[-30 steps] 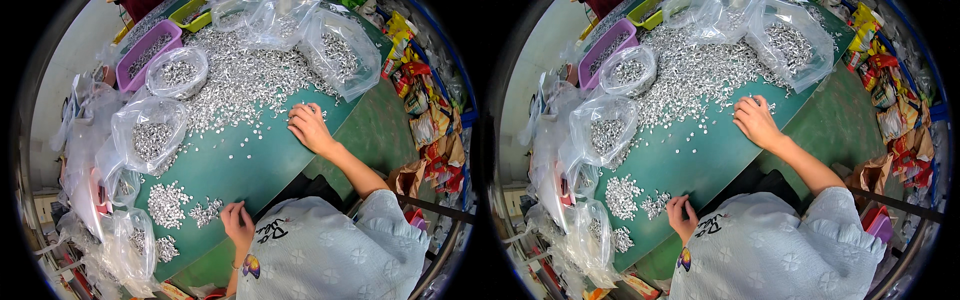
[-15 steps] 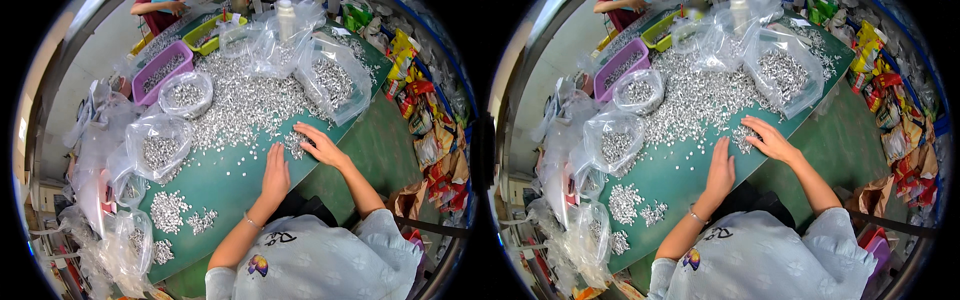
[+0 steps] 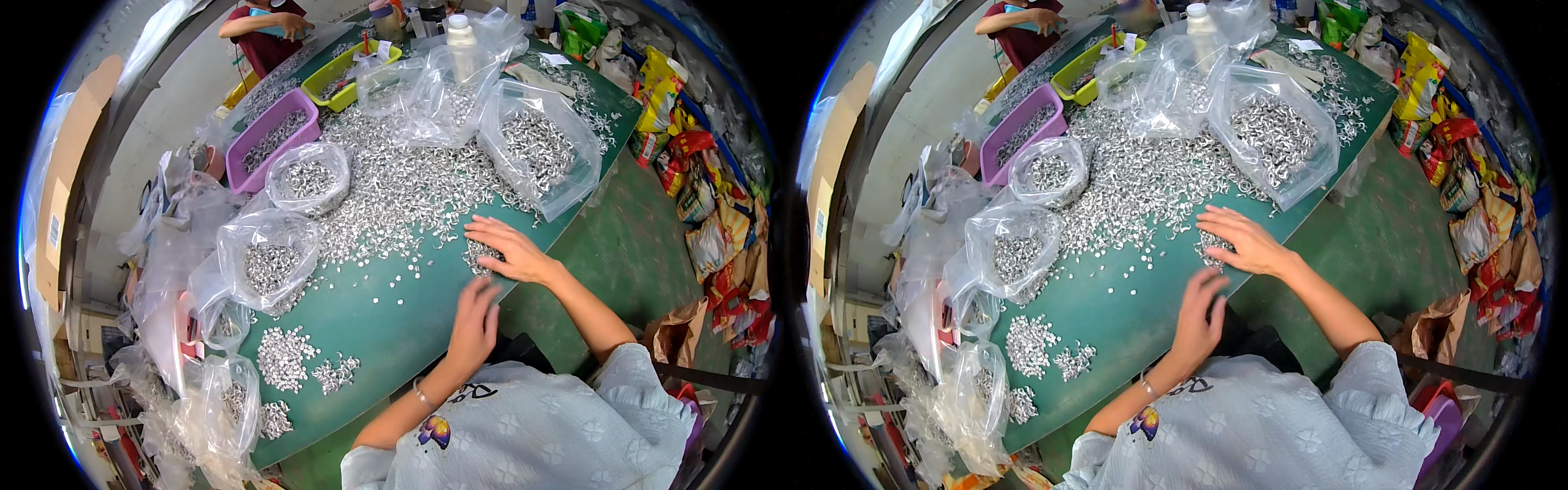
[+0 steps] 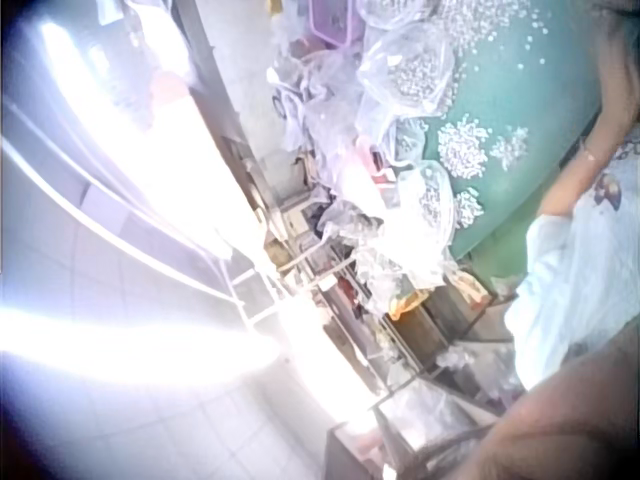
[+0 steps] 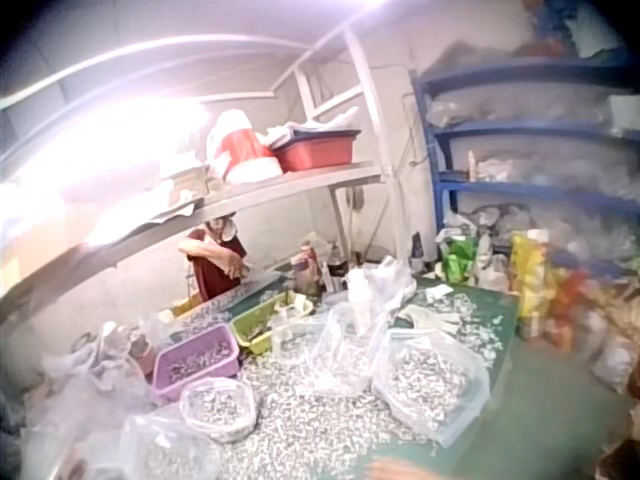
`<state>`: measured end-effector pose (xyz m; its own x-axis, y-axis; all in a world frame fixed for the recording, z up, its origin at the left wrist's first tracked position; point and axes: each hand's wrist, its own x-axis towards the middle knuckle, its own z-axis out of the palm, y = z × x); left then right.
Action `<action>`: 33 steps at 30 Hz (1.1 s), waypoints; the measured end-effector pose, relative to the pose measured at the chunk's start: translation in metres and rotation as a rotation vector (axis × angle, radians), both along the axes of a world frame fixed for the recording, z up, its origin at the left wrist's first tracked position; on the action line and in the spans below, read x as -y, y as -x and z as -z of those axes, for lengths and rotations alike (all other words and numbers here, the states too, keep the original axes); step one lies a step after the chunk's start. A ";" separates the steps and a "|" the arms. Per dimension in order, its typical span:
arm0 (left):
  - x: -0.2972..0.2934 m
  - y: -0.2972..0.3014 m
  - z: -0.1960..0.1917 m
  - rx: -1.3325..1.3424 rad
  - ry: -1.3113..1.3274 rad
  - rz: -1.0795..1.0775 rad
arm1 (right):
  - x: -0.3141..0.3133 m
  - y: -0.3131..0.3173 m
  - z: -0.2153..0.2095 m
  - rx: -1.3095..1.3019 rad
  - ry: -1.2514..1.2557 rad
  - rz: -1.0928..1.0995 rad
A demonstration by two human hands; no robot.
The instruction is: The person sorts small metal components on a green workbench by hand, picking individual pieces from a large pile and grouping them or placing them into bags.
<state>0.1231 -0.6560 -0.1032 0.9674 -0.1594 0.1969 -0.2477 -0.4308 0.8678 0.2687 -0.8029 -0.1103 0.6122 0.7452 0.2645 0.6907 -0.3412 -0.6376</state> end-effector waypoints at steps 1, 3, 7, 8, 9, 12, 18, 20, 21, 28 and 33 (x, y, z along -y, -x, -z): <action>-0.003 0.010 -0.001 -0.108 0.100 0.134 | -0.001 0.001 0.000 0.012 0.022 -0.022; -0.001 0.028 0.007 -0.460 0.431 0.282 | -0.004 0.002 0.002 0.038 0.067 -0.070; 0.007 0.041 0.063 -1.067 1.201 0.264 | -0.003 0.003 0.002 0.079 0.081 -0.124; 0.006 0.036 0.074 -1.122 1.321 0.220 | -0.004 0.003 0.001 0.083 0.073 -0.129; 0.006 0.030 0.080 -1.175 1.442 0.174 | -0.004 0.003 0.000 0.087 0.065 -0.135; 0.011 0.022 0.090 -1.136 1.583 0.206 | -0.008 0.003 -0.007 0.099 0.063 -0.184; 0.029 0.009 0.083 -1.038 2.060 0.193 | -0.006 0.004 0.001 0.136 0.088 -0.260; 0.029 0.006 0.082 -1.043 2.216 0.196 | -0.007 0.007 0.001 0.130 0.074 -0.283; 0.029 0.003 0.078 -1.065 2.299 0.201 | -0.006 0.008 0.001 0.128 0.071 -0.290; 0.036 0.003 0.076 -0.788 2.386 0.355 | 0.003 0.032 0.000 0.114 0.037 -0.377; 0.030 0.012 0.096 -0.907 2.804 0.268 | 0.012 0.057 0.007 0.109 -0.019 -0.421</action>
<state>0.1115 -0.6859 -0.1992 0.9051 -0.4231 -0.0431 0.2398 0.5914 -0.7699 0.2113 -0.8154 -0.1172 0.2242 0.9181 0.3268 0.8304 -0.0045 -0.5571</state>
